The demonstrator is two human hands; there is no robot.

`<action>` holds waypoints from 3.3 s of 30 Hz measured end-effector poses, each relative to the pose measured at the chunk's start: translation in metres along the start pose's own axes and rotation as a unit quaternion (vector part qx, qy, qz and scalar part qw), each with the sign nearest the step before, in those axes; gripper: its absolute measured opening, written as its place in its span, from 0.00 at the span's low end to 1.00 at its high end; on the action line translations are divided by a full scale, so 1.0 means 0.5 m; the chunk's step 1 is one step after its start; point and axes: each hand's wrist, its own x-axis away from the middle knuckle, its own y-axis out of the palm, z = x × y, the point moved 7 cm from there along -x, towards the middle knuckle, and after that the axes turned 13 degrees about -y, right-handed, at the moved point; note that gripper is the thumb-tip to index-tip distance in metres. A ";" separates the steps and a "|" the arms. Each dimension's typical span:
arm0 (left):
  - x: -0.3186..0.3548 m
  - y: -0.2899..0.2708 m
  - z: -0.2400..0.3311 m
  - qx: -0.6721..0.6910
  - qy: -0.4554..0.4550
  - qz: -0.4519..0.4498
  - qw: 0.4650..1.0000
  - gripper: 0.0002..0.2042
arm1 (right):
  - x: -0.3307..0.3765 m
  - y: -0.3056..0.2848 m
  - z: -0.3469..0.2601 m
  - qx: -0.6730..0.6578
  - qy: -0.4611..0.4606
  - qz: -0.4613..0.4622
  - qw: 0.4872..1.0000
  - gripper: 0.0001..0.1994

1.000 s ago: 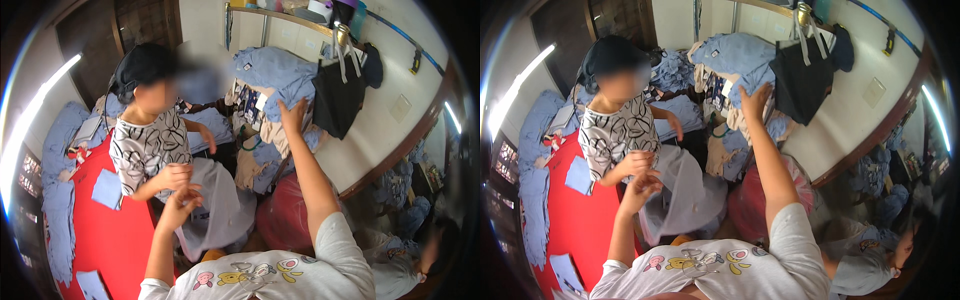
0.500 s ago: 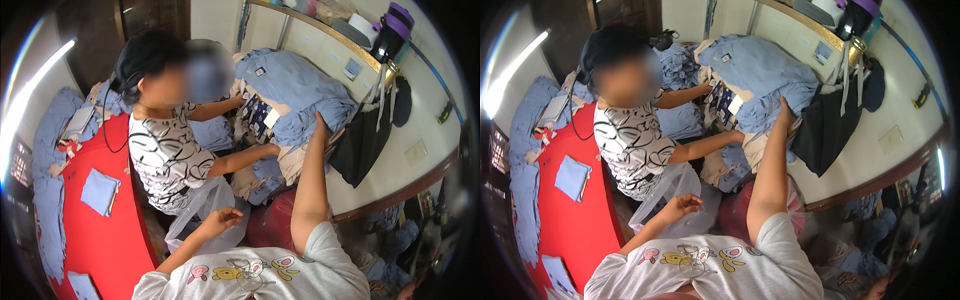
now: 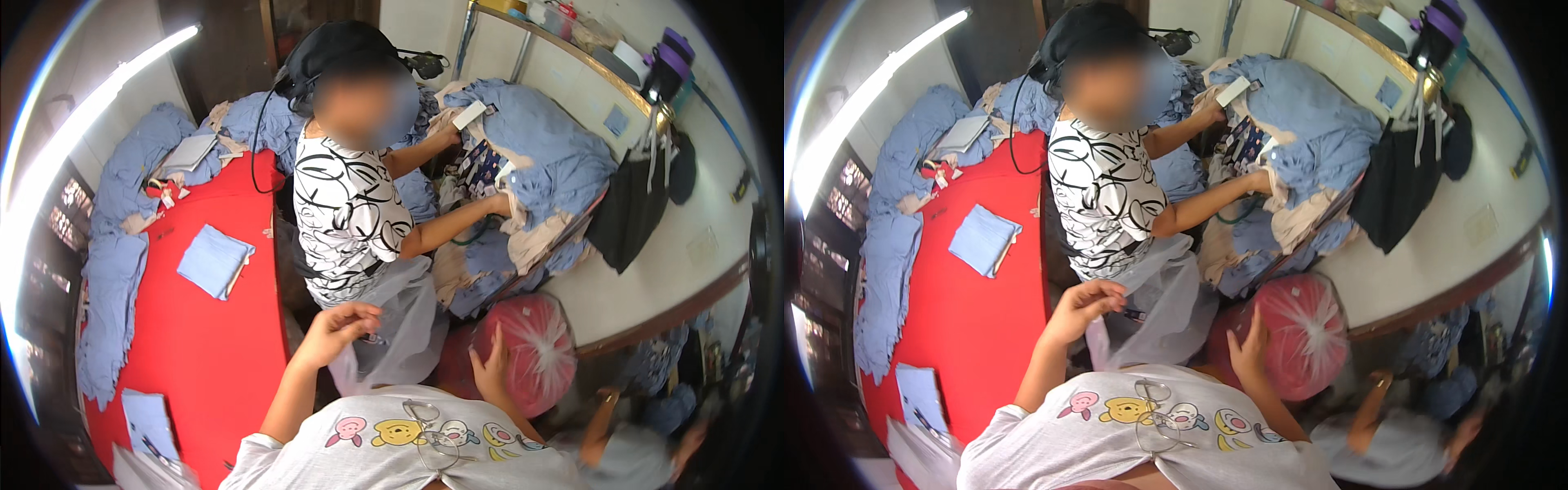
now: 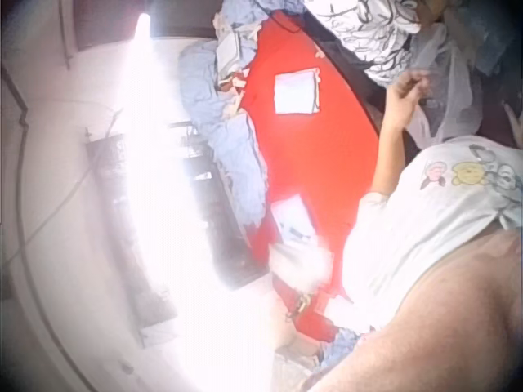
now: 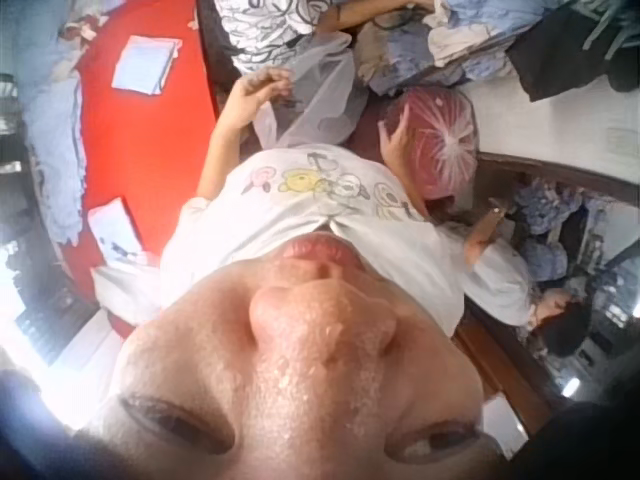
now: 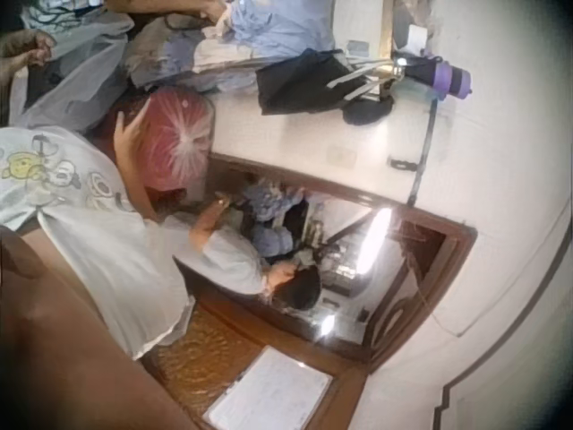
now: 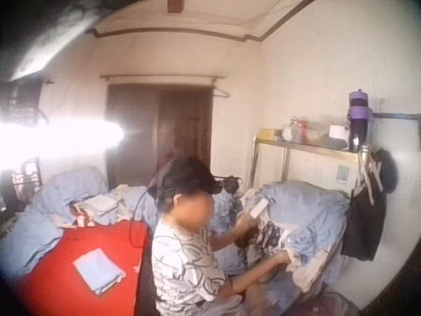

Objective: The person packages folded shirts into plastic bags, sealing them by hand and placing the finished items into larger bags.

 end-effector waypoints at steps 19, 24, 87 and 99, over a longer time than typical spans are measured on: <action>0.236 -0.409 -0.105 0.003 0.192 0.367 0.910 0.12 | 0.047 -0.157 -0.424 -0.434 0.115 -0.126 0.885 0.18; 0.353 -0.007 0.193 -0.061 0.267 -0.086 0.958 0.11 | 0.006 -0.204 -0.572 -0.565 -0.032 -0.255 0.784 0.25; 1.709 0.608 -0.243 0.064 0.425 0.438 0.790 0.04 | 0.841 -0.363 -1.443 -0.746 -0.354 -0.549 -0.131 0.05; 1.632 0.594 -0.216 0.130 0.542 0.265 0.787 0.07 | 0.862 -0.391 -1.414 -0.849 -0.160 -0.490 -0.118 0.03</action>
